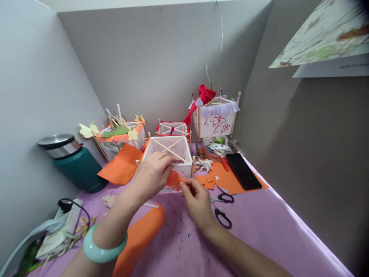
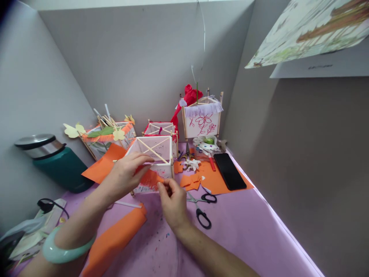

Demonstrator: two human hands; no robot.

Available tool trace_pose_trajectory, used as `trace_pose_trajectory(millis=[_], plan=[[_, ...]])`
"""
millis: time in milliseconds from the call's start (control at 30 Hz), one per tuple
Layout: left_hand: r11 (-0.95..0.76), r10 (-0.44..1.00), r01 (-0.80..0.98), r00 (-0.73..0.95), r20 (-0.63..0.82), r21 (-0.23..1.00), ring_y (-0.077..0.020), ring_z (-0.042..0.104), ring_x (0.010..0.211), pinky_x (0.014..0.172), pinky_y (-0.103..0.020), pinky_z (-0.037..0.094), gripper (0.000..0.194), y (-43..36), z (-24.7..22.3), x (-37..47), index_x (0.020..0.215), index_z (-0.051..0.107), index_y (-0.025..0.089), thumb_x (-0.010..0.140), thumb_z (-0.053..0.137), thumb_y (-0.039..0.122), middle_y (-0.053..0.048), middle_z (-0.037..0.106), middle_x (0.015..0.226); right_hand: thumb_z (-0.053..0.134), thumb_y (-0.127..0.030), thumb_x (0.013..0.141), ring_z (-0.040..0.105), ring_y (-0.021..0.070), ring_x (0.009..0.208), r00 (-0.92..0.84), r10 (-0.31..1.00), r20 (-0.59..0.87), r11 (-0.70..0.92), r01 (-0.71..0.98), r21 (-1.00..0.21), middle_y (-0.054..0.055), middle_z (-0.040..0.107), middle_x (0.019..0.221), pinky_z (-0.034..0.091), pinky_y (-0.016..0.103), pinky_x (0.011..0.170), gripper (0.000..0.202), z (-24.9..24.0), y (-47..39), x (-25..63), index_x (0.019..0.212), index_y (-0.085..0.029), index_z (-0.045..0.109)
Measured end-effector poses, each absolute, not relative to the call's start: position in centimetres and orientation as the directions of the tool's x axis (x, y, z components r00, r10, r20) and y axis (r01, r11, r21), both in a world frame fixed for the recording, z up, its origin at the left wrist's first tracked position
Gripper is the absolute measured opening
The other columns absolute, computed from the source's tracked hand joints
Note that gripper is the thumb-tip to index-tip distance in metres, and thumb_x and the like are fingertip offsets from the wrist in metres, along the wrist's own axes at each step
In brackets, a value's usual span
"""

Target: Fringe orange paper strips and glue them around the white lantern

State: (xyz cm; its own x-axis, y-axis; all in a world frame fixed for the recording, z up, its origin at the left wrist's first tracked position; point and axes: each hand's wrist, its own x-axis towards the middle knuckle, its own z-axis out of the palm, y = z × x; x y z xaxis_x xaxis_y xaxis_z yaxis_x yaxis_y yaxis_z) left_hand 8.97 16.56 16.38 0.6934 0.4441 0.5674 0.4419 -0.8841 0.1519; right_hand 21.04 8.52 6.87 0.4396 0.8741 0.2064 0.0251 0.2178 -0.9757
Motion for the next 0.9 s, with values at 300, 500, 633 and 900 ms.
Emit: trace_pose_trajectory(millis=[300,500,633,900], plan=[[-0.920,0.381,0.298,0.832,0.403,0.255,-0.0201,0.057,0.098,0.086,-0.036,0.048,0.021,16.5,18.0,10.4,0.098,0.065,0.019,0.086,0.049,0.012,-0.007,0.065,0.100,0.052,-0.028,0.089,0.058,0.0140,0.061,0.374,0.719,0.586,0.315,0.576,-0.754,0.001,0.064,0.071,0.042,0.024,0.059,0.015,9.3,8.5,24.0,0.082,-0.019,0.062],[-0.881,0.465,0.370,0.793,0.394,0.296,-0.0198,0.060,0.088,0.079,-0.035,0.048,0.011,17.0,17.8,11.5,0.083,0.065,0.018,0.083,0.054,0.018,-0.006,0.066,0.088,0.053,-0.029,0.089,0.059,0.0141,0.061,0.388,0.704,0.595,0.307,0.589,-0.747,0.001,0.065,0.070,0.044,0.024,0.060,0.015,9.4,9.0,24.6,0.082,-0.020,0.062],[-0.809,0.581,0.475,0.731,0.358,0.345,-0.0185,0.060,0.074,0.067,-0.030,0.046,0.013,17.0,17.7,12.4,0.074,0.064,0.017,0.082,0.056,0.023,-0.005,0.066,0.076,0.056,-0.031,0.087,0.057,0.0129,0.057,0.425,0.707,0.565,0.291,0.553,-0.781,-0.001,0.063,0.066,0.042,0.023,0.057,0.014,9.3,9.3,24.8,0.081,-0.019,0.061],[-0.741,0.662,0.530,0.681,0.313,0.413,-0.0158,0.059,0.064,0.058,-0.027,0.040,0.011,16.8,17.6,12.9,0.074,0.061,0.019,0.080,0.054,0.024,-0.001,0.066,0.068,0.058,-0.032,0.085,0.056,0.0124,0.057,0.482,0.713,0.509,0.293,0.455,-0.841,-0.001,0.062,0.066,0.044,0.023,0.057,0.014,9.3,9.5,25.2,0.079,-0.019,0.059]])
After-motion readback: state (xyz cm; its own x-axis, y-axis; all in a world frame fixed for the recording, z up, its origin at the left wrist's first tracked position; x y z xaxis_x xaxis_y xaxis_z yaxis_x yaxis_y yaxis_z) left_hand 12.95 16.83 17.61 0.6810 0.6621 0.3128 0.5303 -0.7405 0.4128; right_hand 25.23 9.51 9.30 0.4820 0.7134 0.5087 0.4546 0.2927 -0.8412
